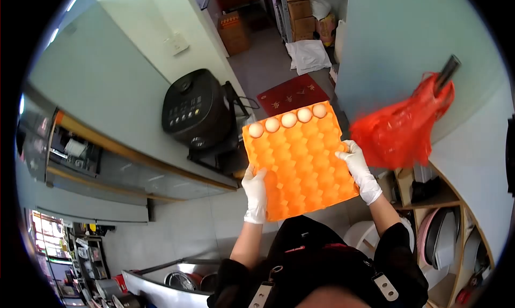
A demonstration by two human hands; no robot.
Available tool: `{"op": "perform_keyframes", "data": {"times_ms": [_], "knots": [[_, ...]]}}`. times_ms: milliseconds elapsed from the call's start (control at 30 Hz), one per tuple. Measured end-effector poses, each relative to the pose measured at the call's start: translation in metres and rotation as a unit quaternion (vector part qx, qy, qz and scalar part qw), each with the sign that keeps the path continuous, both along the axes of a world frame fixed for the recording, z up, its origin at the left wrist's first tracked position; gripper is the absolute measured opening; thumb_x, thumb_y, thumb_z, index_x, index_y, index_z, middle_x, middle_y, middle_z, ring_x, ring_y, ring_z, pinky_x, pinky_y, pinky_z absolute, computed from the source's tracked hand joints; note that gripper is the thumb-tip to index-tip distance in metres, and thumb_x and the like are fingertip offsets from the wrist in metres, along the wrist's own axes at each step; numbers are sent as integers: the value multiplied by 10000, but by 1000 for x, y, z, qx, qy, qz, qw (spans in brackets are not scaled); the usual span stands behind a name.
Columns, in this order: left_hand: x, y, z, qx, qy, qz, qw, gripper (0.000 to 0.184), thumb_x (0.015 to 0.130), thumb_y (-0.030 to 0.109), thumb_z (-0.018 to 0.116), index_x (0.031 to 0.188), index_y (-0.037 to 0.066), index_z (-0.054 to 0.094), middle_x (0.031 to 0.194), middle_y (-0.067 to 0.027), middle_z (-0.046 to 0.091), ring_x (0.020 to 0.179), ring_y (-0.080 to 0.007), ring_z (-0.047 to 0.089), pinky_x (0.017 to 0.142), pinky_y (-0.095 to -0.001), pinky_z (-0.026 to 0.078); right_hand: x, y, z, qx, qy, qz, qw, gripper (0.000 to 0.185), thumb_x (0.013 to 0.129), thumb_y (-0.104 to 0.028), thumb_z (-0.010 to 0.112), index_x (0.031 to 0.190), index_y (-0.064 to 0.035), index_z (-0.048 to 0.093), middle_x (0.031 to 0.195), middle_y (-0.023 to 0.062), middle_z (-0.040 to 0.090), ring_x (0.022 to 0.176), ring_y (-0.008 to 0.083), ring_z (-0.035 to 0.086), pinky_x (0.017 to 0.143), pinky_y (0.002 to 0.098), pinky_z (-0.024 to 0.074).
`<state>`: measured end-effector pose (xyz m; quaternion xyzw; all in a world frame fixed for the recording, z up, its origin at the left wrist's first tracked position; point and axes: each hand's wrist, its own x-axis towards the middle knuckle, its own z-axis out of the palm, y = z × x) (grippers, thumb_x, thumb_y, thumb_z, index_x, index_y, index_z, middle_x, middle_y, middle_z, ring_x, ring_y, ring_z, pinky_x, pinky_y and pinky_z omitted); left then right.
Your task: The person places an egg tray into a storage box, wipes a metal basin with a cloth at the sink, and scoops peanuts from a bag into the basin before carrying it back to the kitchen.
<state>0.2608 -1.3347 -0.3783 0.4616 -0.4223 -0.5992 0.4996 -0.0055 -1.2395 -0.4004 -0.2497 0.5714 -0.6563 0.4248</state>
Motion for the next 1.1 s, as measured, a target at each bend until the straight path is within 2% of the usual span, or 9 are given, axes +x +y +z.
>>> {"op": "perform_keyframes", "data": {"times_ms": [67,267,367,467,667,800,933,967,1100], "knots": [[3,-13,-20,-22,-10,-13,1000,504,794,-3,563,1243,-137,378,1132,-159,550,979,-169,538,840,-241,416,7,3,-10,-12,-16,-18,1000,310,769,18,593,1058,18,479,921,72,592,798,138,574,726,257,462],[12,-37,-28,-35,-35,-56,997,534,785,28,583,1250,-132,374,1135,-157,541,979,-165,530,837,-222,404,28,13,-2,-25,30,-69,997,293,772,0,603,1042,15,488,901,81,595,782,151,580,714,267,472],[15,-29,-13,-31,-49,-52,997,532,789,32,582,1251,-130,374,1138,-152,545,973,-164,535,836,-226,408,37,18,-3,-24,9,-83,996,289,771,-5,606,1034,14,489,895,83,597,774,154,582,713,271,474],[17,-24,-2,-52,-53,-71,995,549,775,19,596,1250,-139,369,1237,-198,473,1087,-213,495,908,-256,383,44,29,3,-37,11,-100,994,284,768,-6,607,1026,13,491,891,81,598,767,156,584,711,274,477],[15,-36,-37,-65,-50,-43,996,542,762,21,599,1233,-146,387,1213,-205,492,1085,-228,499,913,-271,388,33,13,-23,-48,49,-85,994,267,757,-11,617,1001,14,510,869,69,595,757,148,575,705,273,472],[12,-18,-19,-55,-44,-20,997,533,760,23,597,1230,-133,401,1189,-189,516,1056,-222,519,905,-272,396,18,9,-27,-15,100,-81,992,295,736,-22,646,997,16,516,860,64,593,750,139,566,695,265,463],[9,10,-16,-59,-19,23,998,513,769,0,584,1236,-119,407,1174,-167,527,1030,-208,529,894,-265,405,7,13,-26,-60,115,-47,990,316,719,-14,665,994,19,512,859,63,589,764,140,560,702,258,456],[9,-1,-26,-71,21,13,997,492,776,-17,567,1234,-113,414,1166,-154,533,1026,-198,529,892,-263,406,8,7,-25,-72,104,-45,991,311,722,-11,661,992,26,511,874,74,591,764,143,562,701,262,459],[10,4,-23,-81,43,-13,996,513,774,0,562,1243,-123,393,1157,-150,540,997,-184,542,854,-256,421,0,5,-31,-67,64,-6,996,313,713,-4,651,991,30,510,879,79,591,762,156,572,700,266,465]]}}
